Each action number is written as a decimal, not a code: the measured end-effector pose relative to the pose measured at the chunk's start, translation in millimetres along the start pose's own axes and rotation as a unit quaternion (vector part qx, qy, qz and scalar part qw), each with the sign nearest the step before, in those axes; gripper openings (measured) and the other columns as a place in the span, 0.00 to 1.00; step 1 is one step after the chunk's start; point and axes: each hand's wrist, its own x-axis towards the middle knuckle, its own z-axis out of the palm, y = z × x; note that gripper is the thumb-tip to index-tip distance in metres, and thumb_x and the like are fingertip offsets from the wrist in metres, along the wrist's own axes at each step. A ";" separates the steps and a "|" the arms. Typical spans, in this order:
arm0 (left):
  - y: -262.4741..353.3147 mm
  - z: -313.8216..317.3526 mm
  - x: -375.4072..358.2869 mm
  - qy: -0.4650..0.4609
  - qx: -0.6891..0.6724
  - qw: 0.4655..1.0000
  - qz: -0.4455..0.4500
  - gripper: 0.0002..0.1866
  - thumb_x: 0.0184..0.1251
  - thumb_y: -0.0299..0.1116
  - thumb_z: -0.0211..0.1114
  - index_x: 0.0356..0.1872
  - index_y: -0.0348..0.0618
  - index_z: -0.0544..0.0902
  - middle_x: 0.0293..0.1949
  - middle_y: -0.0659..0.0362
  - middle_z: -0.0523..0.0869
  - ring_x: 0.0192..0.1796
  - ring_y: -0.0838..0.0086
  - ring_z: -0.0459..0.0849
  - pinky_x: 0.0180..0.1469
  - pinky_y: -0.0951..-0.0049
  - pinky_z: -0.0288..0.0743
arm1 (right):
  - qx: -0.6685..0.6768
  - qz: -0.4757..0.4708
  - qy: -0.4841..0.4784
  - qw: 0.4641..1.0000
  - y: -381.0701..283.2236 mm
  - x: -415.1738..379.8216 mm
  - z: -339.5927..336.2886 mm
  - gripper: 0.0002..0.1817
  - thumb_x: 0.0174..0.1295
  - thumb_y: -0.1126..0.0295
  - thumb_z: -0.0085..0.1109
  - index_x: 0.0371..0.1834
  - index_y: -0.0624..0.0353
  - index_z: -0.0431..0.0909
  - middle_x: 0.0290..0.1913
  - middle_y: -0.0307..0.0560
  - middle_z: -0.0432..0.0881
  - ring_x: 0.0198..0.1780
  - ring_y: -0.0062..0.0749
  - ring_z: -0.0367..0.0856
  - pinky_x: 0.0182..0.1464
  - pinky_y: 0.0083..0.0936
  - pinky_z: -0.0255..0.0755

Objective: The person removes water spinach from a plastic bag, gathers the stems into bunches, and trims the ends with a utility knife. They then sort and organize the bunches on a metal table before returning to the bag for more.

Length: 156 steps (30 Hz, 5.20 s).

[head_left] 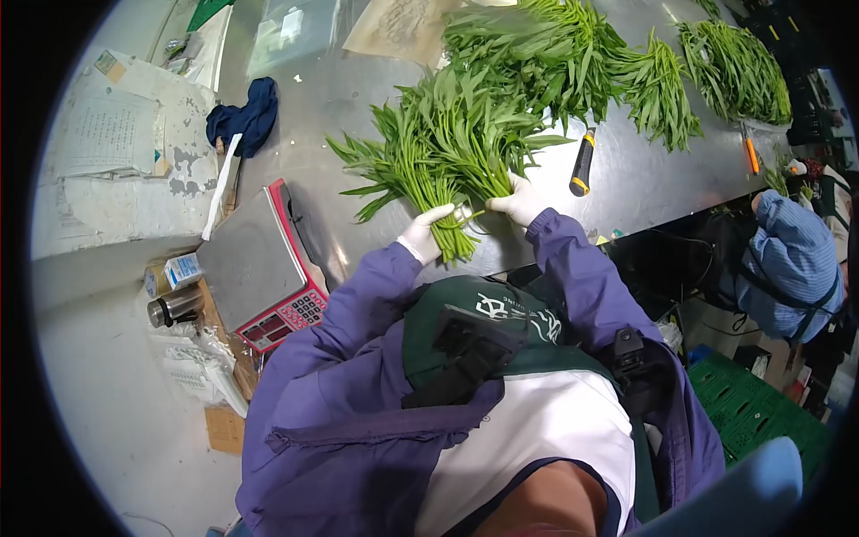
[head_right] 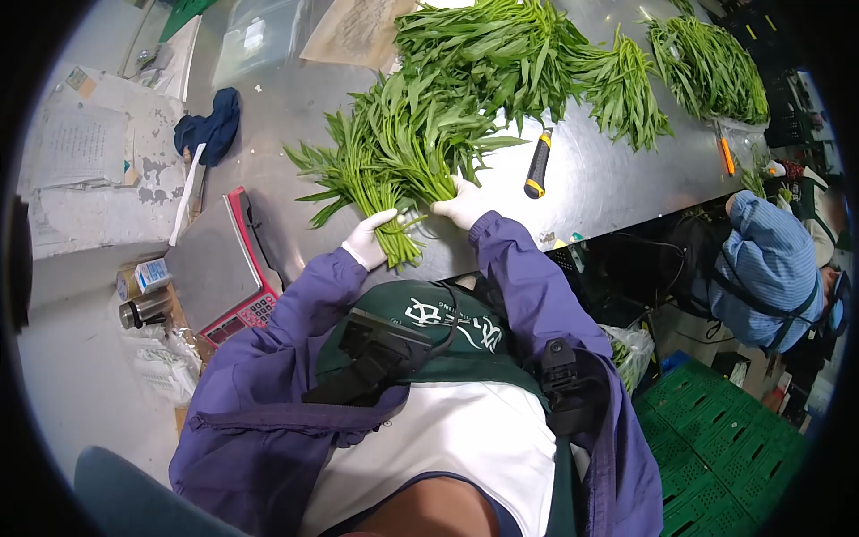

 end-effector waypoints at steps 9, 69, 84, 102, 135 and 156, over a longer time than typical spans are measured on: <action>69.9 -3.4 -56.0 0.152 0.190 0.970 0.008 0.12 0.60 0.34 0.67 0.43 0.40 0.82 0.33 0.59 0.85 0.35 0.72 0.83 0.39 0.68 0.79 | -0.231 -0.034 0.065 0.970 -11.6 -12.1 0.2 0.27 0.47 0.66 0.64 0.54 0.60 0.74 0.41 0.56 0.83 0.44 0.42 0.83 0.50 0.29 0.74; -34.1 66.7 8.3 -0.070 0.015 0.997 -0.015 0.30 0.55 0.27 0.53 0.63 0.35 0.66 0.58 0.49 0.76 0.60 0.59 0.74 0.66 0.57 0.64 | 0.100 0.049 0.089 0.990 -34.8 -69.0 8.7 0.16 0.52 0.74 0.68 0.44 0.67 0.80 0.28 0.37 0.80 0.29 0.18 0.75 0.35 0.16 0.71; -32.9 69.8 9.1 -0.059 0.019 0.998 -0.002 0.25 0.56 0.25 0.54 0.59 0.33 0.70 0.55 0.49 0.78 0.58 0.61 0.76 0.66 0.58 0.65 | 0.092 -0.091 0.181 0.975 -28.4 -71.4 -10.4 0.05 0.58 0.73 0.55 0.34 0.62 0.77 0.27 0.39 0.78 0.29 0.20 0.76 0.35 0.19 0.71; -39.5 61.8 23.6 -0.059 0.086 0.994 -0.010 0.23 0.60 0.28 0.53 0.58 0.35 0.71 0.56 0.51 0.78 0.60 0.63 0.75 0.66 0.59 0.63 | -0.449 -0.143 0.141 0.870 -61.3 -93.3 12.3 0.08 0.54 0.65 0.62 0.31 0.58 0.82 0.32 0.45 0.81 0.37 0.39 0.80 0.42 0.30 0.73; -34.8 74.2 12.0 -0.160 -0.004 0.987 -0.004 0.33 0.53 0.24 0.56 0.65 0.36 0.64 0.58 0.51 0.75 0.63 0.60 0.72 0.69 0.58 0.60 | -0.027 0.000 -0.023 0.999 -72.3 -121.9 -2.9 0.09 0.65 0.67 0.55 0.34 0.61 0.77 0.31 0.34 0.78 0.34 0.15 0.71 0.39 0.17 0.67; -34.7 85.8 7.0 -0.107 -0.054 0.992 -0.044 0.33 0.56 0.33 0.54 0.66 0.33 0.62 0.64 0.44 0.70 0.66 0.54 0.68 0.71 0.54 0.56 | -0.293 -0.223 0.181 0.912 -90.9 -156.6 2.4 0.17 0.58 0.66 0.60 0.50 0.58 0.80 0.45 0.49 0.82 0.48 0.41 0.80 0.51 0.32 0.73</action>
